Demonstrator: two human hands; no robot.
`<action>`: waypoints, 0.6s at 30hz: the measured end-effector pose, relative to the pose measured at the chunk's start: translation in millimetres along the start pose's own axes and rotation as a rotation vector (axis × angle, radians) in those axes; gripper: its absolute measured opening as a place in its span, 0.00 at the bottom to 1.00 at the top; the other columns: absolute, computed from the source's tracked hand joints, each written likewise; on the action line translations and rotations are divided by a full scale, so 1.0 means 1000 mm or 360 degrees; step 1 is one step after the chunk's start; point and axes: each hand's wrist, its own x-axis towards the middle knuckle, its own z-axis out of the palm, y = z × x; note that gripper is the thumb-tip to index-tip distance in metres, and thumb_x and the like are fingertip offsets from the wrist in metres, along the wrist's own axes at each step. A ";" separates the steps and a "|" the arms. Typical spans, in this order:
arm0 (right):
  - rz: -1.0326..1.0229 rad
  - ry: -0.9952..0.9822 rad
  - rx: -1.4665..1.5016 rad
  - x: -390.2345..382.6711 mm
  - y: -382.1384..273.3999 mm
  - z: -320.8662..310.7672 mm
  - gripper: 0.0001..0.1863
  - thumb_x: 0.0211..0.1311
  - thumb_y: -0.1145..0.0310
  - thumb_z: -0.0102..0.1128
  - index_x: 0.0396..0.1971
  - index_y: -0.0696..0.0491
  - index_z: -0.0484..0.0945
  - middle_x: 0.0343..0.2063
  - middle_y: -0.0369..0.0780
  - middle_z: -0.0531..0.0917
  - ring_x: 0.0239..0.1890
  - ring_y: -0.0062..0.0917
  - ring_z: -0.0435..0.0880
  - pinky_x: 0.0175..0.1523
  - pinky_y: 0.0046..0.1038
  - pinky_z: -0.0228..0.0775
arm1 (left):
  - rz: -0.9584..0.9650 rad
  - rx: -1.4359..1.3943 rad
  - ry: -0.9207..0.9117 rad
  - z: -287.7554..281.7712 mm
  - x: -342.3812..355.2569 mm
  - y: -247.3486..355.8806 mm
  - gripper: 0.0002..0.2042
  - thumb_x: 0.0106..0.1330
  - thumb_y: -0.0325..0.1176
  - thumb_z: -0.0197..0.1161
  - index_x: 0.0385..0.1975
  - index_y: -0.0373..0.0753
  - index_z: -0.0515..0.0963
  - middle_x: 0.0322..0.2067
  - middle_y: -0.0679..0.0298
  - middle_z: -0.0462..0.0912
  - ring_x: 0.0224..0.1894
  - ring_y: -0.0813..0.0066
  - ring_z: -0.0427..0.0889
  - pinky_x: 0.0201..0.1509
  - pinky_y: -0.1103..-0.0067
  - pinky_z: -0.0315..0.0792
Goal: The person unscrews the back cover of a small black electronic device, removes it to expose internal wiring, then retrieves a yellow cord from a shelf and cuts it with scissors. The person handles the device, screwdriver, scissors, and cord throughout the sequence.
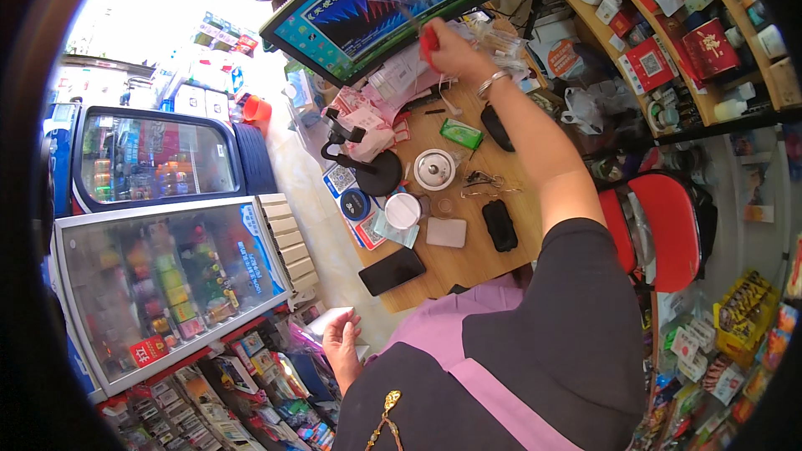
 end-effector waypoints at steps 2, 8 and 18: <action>0.0033 0.0107 0.0145 -0.005 -0.027 -0.021 0.15 0.56 0.76 0.62 0.41 0.51 0.66 0.32 0.35 0.78 0.32 0.18 0.76 0.34 0.19 0.69 | 0.0003 -0.0012 -0.0016 0.003 0.002 0.000 0.09 0.66 0.24 0.57 0.46 0.35 0.74 0.46 0.61 0.80 0.47 0.73 0.80 0.47 0.79 0.73; -0.0305 0.0363 0.0643 -0.041 -0.093 -0.083 0.14 0.58 0.74 0.62 0.39 0.52 0.66 0.32 0.39 0.82 0.29 0.15 0.79 0.29 0.15 0.71 | 0.0039 -0.0035 -0.0082 0.001 0.010 -0.007 0.10 0.66 0.24 0.57 0.46 0.35 0.74 0.46 0.60 0.80 0.46 0.73 0.80 0.46 0.79 0.74; 0.0257 0.0661 -0.0395 -0.056 -0.009 -0.070 0.13 0.56 0.70 0.64 0.38 0.54 0.71 0.26 0.38 0.78 0.29 0.25 0.78 0.32 0.28 0.70 | 0.0085 0.0018 -0.0163 0.011 0.017 0.003 0.08 0.66 0.27 0.58 0.44 0.36 0.74 0.46 0.61 0.80 0.47 0.73 0.80 0.45 0.79 0.72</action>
